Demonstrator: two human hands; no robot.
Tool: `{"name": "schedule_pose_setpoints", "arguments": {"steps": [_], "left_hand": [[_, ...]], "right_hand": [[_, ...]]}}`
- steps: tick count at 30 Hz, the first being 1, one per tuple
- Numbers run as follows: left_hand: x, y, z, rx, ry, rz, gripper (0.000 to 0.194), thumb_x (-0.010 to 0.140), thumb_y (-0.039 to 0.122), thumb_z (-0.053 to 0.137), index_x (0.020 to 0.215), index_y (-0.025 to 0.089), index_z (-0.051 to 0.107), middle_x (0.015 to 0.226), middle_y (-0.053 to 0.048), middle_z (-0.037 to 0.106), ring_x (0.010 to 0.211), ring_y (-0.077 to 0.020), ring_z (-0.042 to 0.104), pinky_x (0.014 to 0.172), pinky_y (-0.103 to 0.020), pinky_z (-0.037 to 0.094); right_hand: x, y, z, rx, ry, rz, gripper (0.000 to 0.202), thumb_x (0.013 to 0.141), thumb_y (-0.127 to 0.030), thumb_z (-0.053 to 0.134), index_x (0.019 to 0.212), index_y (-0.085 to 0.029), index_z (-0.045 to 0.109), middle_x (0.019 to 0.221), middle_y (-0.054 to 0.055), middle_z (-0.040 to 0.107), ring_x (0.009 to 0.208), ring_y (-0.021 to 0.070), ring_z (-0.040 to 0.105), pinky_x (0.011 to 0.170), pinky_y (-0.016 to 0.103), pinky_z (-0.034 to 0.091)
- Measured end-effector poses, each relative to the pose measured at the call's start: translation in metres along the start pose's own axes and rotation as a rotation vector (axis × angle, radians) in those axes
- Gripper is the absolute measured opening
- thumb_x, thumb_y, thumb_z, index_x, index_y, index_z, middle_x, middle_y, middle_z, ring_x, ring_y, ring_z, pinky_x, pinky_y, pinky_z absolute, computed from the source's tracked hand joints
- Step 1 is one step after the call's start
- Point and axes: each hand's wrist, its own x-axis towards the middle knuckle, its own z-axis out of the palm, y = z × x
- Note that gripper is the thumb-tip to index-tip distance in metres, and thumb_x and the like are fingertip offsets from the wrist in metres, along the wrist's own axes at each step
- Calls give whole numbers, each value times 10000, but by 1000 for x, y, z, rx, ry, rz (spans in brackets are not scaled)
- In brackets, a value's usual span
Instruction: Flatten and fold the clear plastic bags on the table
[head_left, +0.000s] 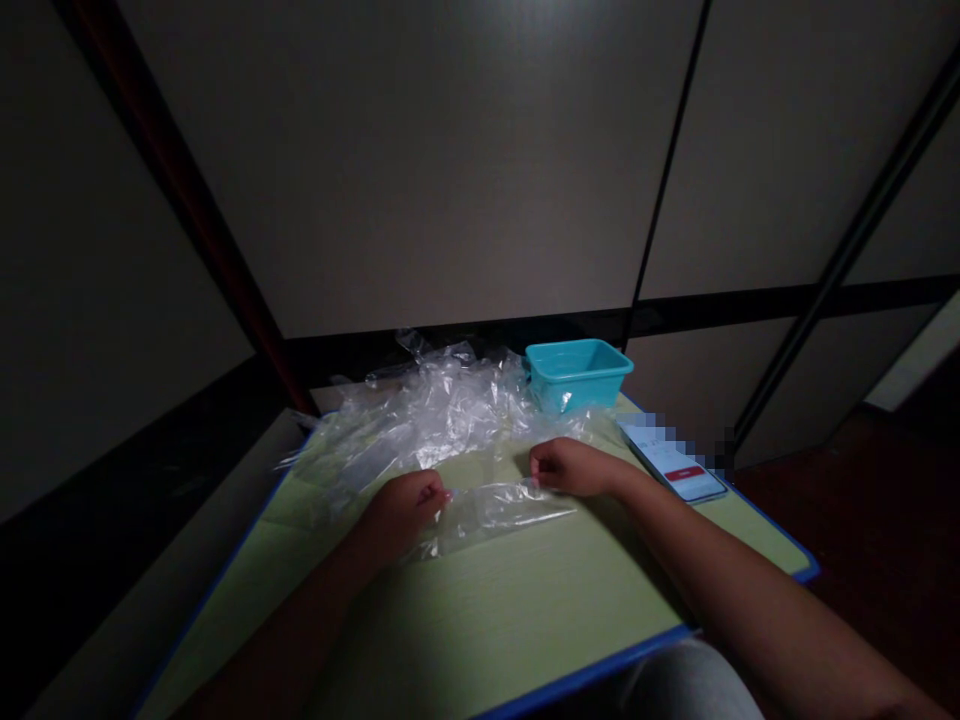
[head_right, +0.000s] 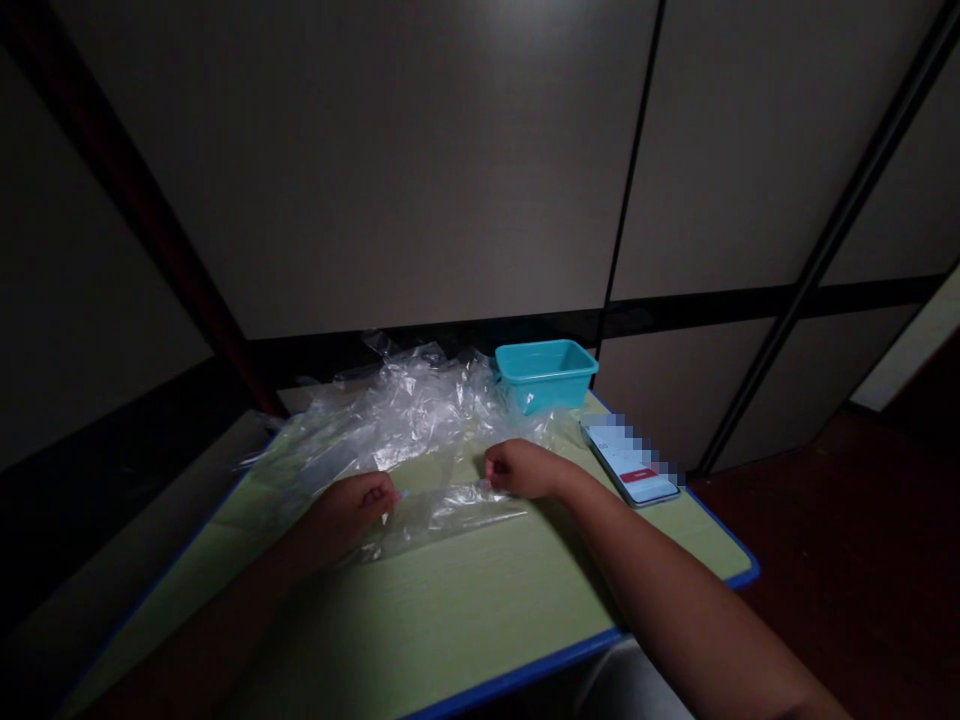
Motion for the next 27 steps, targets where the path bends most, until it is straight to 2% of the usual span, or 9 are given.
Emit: {"name": "schedule_pose_setpoints", "arguments": {"steps": [7,13,16,19,21,23,27], "left_hand": [[1,0,1,120,4,-32,227,730,363,417,621,194,522,623,6,545,640,-164,506,576,-247,318],[0,3,-1,242,38,-34,208,757,359,455,666,200,555,770,-22,616,827,-213,558,708,-306,361],[0,4,0,277,115,4,185,771,351,479,836,209,579,931,-33,629,945,-238,551,810,-371,366],[-3,8,1,333,260,86,309,790,371,508,1046,202,538,1089,-72,594,1042,-266,520,911,-452,335],[-6,13,2,350,294,188,367,806,388,515,1117,194,512,1148,-89,575,1095,-270,495,972,-469,306],[-10,18,4,346,242,320,397,827,374,513,1180,195,487,1214,-89,551,1151,-255,467,1032,-460,264],[-21,29,11,335,-32,506,489,842,345,535,1303,232,420,1370,-74,449,1251,-232,403,1080,-441,227]], "right_hand": [[2,-2,3,-28,-8,21,56,743,-145,586,759,-124,636,664,-5,597,592,97,484,543,191,320],[3,1,4,-72,9,30,81,769,-186,575,755,-126,627,643,-4,585,571,96,460,528,196,304],[2,0,5,-111,27,40,88,770,-192,574,745,-124,626,637,-2,576,566,94,440,521,198,288],[2,-4,4,-151,36,63,89,764,-191,579,731,-122,624,614,-4,562,544,90,414,505,201,267],[2,-7,4,-176,38,78,90,761,-190,580,727,-121,626,610,-1,564,536,89,405,497,204,257],[2,-9,3,-197,37,89,95,761,-193,583,730,-118,631,620,7,577,538,91,409,495,206,253],[2,-9,3,-231,32,99,106,768,-197,580,743,-113,642,659,28,610,554,99,428,504,210,262]]}}
